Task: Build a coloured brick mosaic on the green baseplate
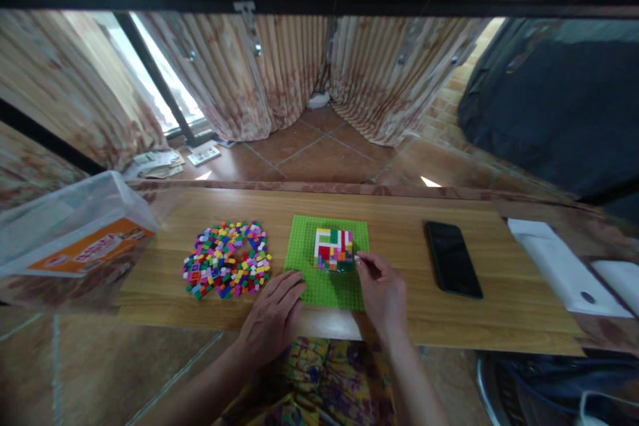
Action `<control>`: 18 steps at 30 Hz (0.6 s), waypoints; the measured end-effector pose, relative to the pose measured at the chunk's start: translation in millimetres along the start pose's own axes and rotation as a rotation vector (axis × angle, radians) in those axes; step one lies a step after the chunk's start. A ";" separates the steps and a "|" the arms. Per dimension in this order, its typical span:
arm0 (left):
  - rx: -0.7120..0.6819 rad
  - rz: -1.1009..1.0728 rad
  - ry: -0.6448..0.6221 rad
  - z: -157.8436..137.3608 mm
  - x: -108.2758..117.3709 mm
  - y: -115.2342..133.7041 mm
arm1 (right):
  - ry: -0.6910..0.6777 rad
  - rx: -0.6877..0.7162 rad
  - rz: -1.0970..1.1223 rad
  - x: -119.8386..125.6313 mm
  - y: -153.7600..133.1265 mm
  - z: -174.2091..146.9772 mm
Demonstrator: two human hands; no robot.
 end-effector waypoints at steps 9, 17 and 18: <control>0.008 0.013 -0.004 0.5 1.0 -0.8 | -0.038 0.040 -0.050 -5.9 -8.4 6.3; 0.015 0.037 0.001 1.2 2.3 0.1 | -0.051 0.092 -0.159 -7.8 -22.2 10.3; 0.013 0.035 -0.001 1.2 2.1 0.2 | -0.054 0.098 -0.177 -8.5 -23.5 11.0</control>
Point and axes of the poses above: each hand's wrist, its own z-axis towards the middle knuckle, its own x-axis out of the back of the hand, y = z × x, the point moved 10 cm from there along z, towards the middle knuckle, and after that the axes turned 13 degrees about -y, right-handed, at the moved point
